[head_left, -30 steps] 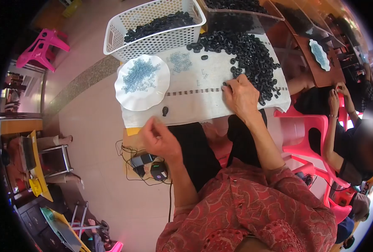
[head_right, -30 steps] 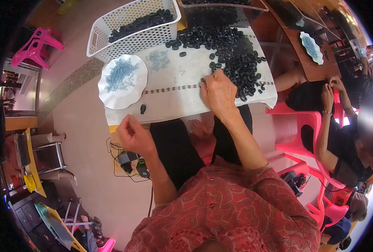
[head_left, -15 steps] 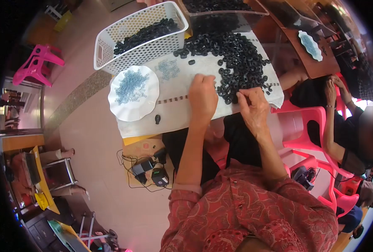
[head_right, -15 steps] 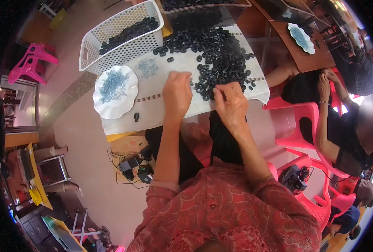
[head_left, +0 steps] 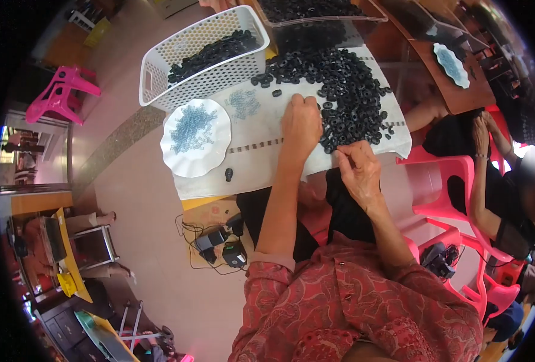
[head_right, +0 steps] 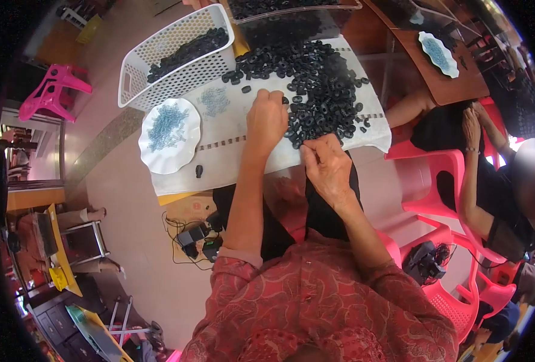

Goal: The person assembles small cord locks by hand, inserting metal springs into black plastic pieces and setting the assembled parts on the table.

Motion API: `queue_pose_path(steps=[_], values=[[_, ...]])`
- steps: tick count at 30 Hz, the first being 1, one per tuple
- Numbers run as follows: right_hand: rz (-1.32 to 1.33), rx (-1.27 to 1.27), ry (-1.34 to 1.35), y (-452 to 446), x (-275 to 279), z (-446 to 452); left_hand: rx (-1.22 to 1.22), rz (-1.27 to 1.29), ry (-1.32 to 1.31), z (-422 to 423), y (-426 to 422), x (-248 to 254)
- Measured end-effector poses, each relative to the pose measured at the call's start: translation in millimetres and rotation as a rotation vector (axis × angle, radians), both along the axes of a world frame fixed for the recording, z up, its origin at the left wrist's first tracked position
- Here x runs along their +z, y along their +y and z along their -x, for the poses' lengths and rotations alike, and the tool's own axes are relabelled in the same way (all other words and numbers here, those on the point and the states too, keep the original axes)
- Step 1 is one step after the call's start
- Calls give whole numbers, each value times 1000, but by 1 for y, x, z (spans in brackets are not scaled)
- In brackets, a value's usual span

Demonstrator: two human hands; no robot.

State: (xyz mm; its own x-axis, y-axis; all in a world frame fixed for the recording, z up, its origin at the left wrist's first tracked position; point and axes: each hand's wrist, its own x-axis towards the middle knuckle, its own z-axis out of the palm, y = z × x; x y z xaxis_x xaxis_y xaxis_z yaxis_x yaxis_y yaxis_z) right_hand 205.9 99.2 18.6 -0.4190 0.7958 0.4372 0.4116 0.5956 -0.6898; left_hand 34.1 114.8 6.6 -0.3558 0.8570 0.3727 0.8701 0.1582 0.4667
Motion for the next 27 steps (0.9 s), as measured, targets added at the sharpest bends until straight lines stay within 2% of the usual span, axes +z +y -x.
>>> queue_pose_path(steps=[2, 4, 6, 10, 16, 22, 27], values=[[39, 17, 16, -1, 4, 2, 29, -222, -242, -7, -20, 2], [80, 30, 29, -1, 6, 6, 34, -276, -310, -13, -46, 0], [5, 56, 28, 4, 6, 15, -34, -426, -1211, -17, -72, -10], [-75, 132, 49, 12, 9, 50, -31, -663, -1579, -10, -108, -15], [-121, 207, -137, 27, 11, 112, -51, -744, -1640, -5, -122, -16], [-68, 242, -488, 43, 4, 140, -66, -776, -1629, -8, -125, -9], [-31, 262, -337, 46, -2, 133, -70, -795, -1629, -11, -127, -5]])
